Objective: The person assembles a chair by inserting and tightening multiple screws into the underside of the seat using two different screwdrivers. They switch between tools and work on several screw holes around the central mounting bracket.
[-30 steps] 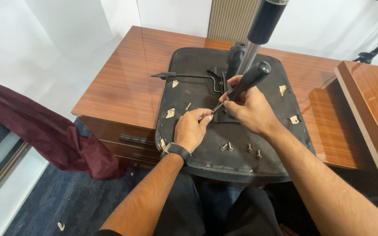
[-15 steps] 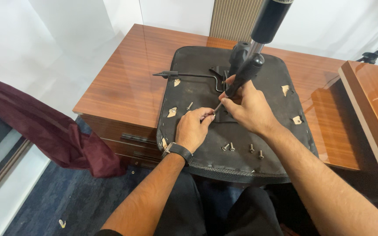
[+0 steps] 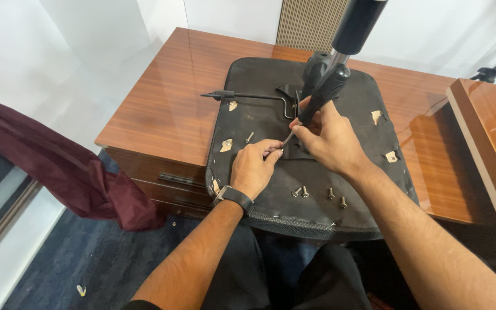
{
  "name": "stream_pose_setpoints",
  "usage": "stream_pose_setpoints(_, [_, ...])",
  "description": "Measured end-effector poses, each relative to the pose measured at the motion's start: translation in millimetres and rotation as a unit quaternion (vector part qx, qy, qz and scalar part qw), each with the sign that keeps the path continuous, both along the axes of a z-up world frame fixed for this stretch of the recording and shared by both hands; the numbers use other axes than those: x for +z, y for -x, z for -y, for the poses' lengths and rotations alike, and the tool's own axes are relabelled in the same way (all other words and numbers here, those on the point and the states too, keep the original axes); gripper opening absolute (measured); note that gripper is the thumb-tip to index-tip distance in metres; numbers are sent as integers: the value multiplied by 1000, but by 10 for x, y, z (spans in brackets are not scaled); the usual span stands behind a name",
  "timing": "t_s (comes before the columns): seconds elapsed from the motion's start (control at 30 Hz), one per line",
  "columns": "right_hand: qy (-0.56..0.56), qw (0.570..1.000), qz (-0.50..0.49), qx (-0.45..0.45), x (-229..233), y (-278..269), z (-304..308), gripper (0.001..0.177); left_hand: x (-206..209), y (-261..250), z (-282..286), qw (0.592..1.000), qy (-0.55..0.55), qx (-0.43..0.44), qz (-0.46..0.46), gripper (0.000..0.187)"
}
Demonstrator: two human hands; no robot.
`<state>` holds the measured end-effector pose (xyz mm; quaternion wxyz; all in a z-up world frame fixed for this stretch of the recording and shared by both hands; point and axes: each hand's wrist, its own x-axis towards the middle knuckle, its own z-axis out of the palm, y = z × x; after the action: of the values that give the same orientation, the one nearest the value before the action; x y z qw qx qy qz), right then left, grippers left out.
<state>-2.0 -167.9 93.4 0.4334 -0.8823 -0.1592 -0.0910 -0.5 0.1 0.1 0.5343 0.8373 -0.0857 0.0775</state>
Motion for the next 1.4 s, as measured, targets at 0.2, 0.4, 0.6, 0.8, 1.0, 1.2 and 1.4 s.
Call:
stream_pose_setpoints(0.2, [34, 999, 16, -16, 16, -25, -8, 35, 43, 20, 16, 1000, -16, 7, 3, 27])
stream_pose_setpoints(0.4, [38, 998, 19, -44, 12, -8, -18, 36, 82, 55, 38, 999, -28, 41, -3, 27])
stream_pose_setpoints(0.6, [71, 994, 30, -72, -63, -66, -8, 39, 83, 63, 63, 997, -63, 52, -4, 27])
stream_pose_setpoints(0.8, [18, 997, 53, -49, -180, -86, -113, 40, 25, 54, 83, 988, -89, 41, 122, 24])
stream_pose_setpoints(1.0, [-39, 998, 32, -24, -175, 73, -147, 35, -44, 38, 91, 986, -96, 37, 128, 23])
stream_pose_setpoints(1.2, [-117, 993, 28, 22, -42, 106, -110, 32, -20, 61, 95, 985, -91, 36, 140, 22])
stream_pose_setpoints(1.4, [-76, 995, 66, -23, -56, 51, -132, 27, 79, 62, 81, 988, -126, 33, 87, 28])
